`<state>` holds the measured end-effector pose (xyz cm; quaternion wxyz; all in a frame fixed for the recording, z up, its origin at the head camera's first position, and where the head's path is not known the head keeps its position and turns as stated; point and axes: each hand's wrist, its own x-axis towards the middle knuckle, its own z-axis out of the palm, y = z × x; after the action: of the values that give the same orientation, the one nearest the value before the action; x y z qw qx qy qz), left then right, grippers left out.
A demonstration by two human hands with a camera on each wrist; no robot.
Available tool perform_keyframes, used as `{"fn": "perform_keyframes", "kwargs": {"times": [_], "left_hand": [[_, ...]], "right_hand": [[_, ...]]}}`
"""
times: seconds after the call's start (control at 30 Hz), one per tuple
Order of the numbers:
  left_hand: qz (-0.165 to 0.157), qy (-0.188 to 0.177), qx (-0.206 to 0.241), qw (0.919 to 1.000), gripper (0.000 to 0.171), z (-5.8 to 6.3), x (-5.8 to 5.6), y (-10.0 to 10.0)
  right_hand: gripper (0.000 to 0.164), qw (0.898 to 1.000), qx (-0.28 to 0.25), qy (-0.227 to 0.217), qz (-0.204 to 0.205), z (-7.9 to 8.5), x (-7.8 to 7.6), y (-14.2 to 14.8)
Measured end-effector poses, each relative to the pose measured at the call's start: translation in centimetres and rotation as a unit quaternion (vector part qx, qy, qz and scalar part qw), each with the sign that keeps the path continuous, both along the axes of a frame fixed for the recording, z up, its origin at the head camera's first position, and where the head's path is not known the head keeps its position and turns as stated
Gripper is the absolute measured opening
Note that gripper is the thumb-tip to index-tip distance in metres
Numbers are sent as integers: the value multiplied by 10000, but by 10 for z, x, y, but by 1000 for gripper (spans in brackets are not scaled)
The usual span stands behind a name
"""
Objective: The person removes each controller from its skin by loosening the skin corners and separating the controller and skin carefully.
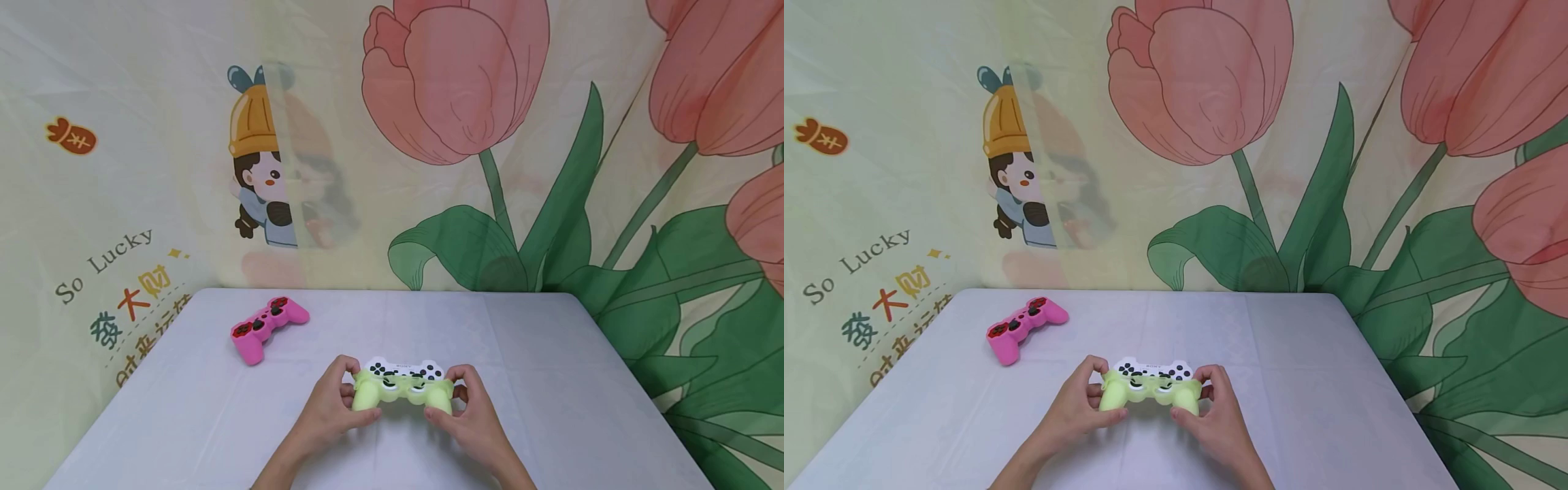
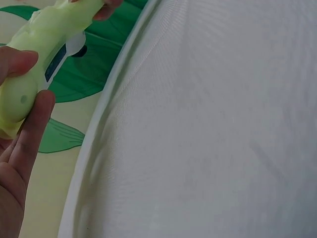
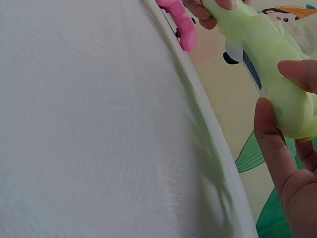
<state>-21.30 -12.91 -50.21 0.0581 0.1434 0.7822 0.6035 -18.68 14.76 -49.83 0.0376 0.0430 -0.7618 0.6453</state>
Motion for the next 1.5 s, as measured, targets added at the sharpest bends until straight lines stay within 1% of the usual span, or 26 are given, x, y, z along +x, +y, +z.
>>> {"fn": "perform_keyframes", "kwargs": {"times": [0.33,0.47,0.6,0.8,0.9,1.0,1.1,1.2,1.4,1.5], "left_hand": [[148,236,-54,9996,66,-3,-2,0],[330,375,-176,9986,64,-3,-2,1],[503,452,-305,9972,61,-3,-3,1],[502,555,-165,9971,56,-3,-3,2],[552,753,-154,9955,53,-3,-3,3],[602,976,-167,9933,52,-3,-4,4],[653,1095,-187,9917,51,-4,-5,4],[682,1064,-258,9916,53,-4,-5,5],[754,861,-611,9916,56,-3,-5,7],[768,744,-601,9924,58,-3,-5,7]], "right_hand": [[52,9993,172,299,-159,0,-2,-4],[51,9986,236,420,-221,-1,-3,-5],[50,9968,334,656,-306,-2,-6,-7],[47,9946,282,912,-412,-3,-6,-9],[47,9932,238,1040,-463,-4,-7,-9],[48,9915,308,1140,-545,-5,-7,-10],[50,9909,313,1162,-597,-6,-7,-10],[52,9911,278,1118,-667,-6,-7,-9],[48,9927,249,920,-743,-6,-7,-8],[46,9935,345,786,-753,-6,-8,-7]]}}
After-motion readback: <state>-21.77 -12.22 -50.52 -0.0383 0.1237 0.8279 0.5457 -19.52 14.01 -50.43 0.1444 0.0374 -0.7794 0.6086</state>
